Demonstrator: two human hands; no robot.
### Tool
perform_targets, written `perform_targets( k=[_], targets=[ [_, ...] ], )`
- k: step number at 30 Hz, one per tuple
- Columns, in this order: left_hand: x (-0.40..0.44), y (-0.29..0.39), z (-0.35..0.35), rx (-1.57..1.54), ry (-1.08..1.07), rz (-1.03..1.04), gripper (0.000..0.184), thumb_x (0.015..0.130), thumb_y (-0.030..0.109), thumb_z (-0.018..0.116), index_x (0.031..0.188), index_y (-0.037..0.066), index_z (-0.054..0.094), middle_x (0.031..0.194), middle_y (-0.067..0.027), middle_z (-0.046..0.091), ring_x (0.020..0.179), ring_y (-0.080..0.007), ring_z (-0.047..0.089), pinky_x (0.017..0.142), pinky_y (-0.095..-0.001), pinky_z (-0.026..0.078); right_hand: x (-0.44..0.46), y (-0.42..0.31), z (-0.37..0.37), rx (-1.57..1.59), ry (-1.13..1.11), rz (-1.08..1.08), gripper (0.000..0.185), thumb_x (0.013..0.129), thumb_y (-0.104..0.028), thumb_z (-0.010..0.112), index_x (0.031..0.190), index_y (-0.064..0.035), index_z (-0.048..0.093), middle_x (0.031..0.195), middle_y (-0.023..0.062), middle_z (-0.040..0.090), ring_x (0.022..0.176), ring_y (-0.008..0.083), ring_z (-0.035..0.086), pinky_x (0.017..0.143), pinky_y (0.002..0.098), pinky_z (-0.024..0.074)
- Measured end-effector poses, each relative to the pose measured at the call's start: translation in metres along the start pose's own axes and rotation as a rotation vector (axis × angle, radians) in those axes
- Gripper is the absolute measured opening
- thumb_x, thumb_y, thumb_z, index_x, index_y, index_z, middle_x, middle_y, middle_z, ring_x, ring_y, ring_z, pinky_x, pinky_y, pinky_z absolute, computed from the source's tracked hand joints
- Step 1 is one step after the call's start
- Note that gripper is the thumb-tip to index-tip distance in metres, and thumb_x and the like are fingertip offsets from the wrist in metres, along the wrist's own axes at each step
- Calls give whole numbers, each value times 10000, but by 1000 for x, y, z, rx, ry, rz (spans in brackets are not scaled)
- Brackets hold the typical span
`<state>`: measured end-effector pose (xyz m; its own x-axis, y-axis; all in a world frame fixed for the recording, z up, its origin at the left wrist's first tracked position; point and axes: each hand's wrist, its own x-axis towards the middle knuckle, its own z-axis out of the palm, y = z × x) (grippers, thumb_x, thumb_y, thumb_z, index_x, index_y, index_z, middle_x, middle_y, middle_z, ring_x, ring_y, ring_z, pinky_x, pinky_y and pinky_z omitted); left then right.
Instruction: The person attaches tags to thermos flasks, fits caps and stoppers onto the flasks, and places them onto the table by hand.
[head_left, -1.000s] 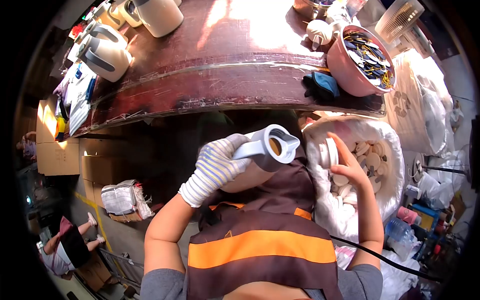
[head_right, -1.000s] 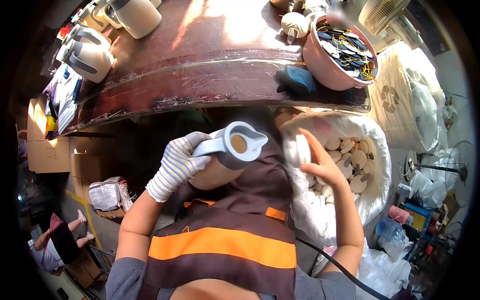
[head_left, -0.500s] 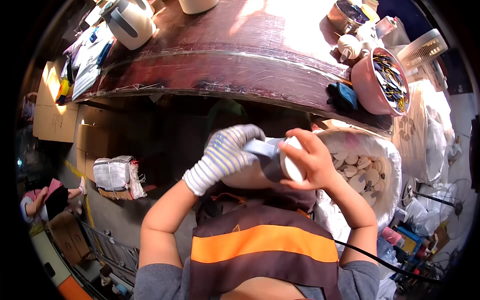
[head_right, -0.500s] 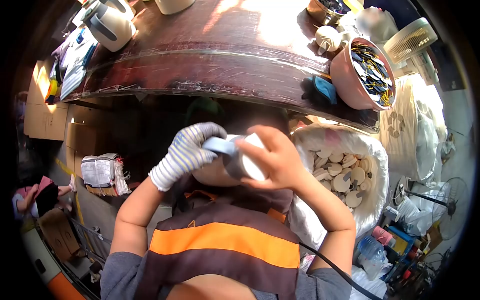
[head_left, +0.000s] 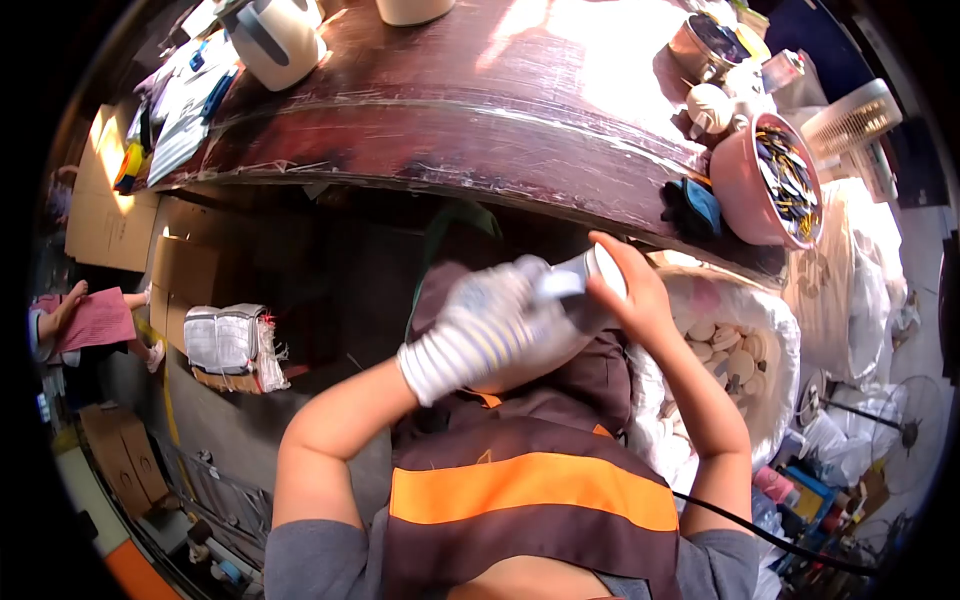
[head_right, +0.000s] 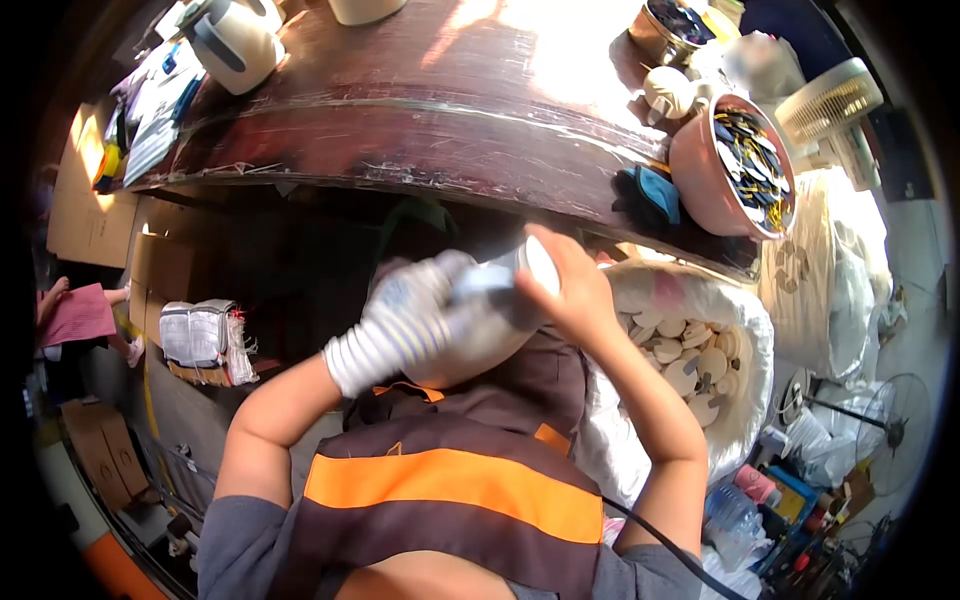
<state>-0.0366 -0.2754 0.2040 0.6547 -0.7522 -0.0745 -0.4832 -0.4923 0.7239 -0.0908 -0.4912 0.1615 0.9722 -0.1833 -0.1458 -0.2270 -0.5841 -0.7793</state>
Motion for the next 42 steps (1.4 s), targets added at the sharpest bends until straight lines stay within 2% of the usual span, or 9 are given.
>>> perform_targets(
  k=[8, 11, 16, 20, 24, 30, 33, 36, 42],
  targets=[
    [28, -63, -11, -480, 25, -72, 262, 759, 93, 715, 1005, 25, 657, 856, -74, 685, 794, -139, 642, 729, -289, 515, -20, -41, -18, -45, -260, -409, 758, 855, -639, 510, 1384, -100, 452, 1498, 235, 277, 1343, 437, 306, 1082, 515, 269],
    [38, -82, -7, -660, -89, -1, 144, 806, 69, 698, 937, 8, 696, 864, -32, 693, 794, -87, 610, 735, -257, 511, -38, -77, -1, -221, -385, -1003, 667, 864, -613, 510, 1349, -154, 492, 1475, 186, 346, 1340, 387, 338, 1072, 541, 258],
    [33, -65, -5, -594, -89, -203, 128, 814, 70, 706, 935, 30, 700, 849, -44, 701, 799, -84, 629, 722, -254, 515, -38, -69, 8, -111, -160, -1154, 498, 886, -532, 520, 1207, -156, 582, 1252, 125, 512, 1173, 316, 475, 948, 478, 359],
    [20, -54, -22, -284, -47, -158, 210, 825, 167, 705, 955, 4, 680, 805, -19, 674, 738, -72, 597, 668, -247, 490, -39, -45, 3, -126, -149, -931, 523, 883, -520, 537, 1256, -156, 573, 1275, 145, 501, 1175, 349, 470, 967, 476, 368],
    [-10, -12, -38, -777, -623, -442, 219, 809, 201, 727, 955, 48, 668, 702, 19, 574, 582, -53, 487, 533, -208, 408, -30, -24, -4, -3, -33, -467, 500, 902, -436, 540, 1298, -132, 530, 1301, 176, 484, 1216, 359, 445, 1009, 449, 354],
    [-9, 6, -31, -982, -385, -469, 215, 830, 196, 709, 977, 42, 680, 667, 38, 555, 539, -44, 474, 491, -208, 376, 2, 7, -56, -199, 245, -542, 553, 906, -393, 530, 1343, -56, 497, 1379, 200, 452, 1355, 352, 331, 1108, 466, 255],
    [2, 7, -32, -1120, -158, -484, 204, 846, 194, 681, 973, 36, 679, 609, 37, 549, 475, -59, 474, 441, -209, 331, 39, 26, -137, -690, 918, -24, 591, 879, -432, 594, 1325, -54, 513, 1406, 213, 414, 1327, 378, 353, 1055, 487, 305],
    [20, -6, -13, -1217, 43, -382, 231, 851, 186, 687, 967, -8, 638, 640, -2, 556, 464, -72, 463, 447, -230, 399, 54, 78, -157, -953, 937, 132, 463, 858, -406, 628, 1221, -117, 615, 1426, 190, 393, 1319, 353, 371, 1031, 468, 330],
    [40, -27, 4, -1320, 23, -397, 318, 859, 194, 698, 1087, 36, 542, 707, -16, 544, 531, -95, 498, 480, -259, 449, 40, 32, -132, -401, 1204, -460, 148, 885, -66, 634, 1021, -11, 647, 1146, 122, 613, 1019, 228, 589, 887, 310, 454]
  ],
)
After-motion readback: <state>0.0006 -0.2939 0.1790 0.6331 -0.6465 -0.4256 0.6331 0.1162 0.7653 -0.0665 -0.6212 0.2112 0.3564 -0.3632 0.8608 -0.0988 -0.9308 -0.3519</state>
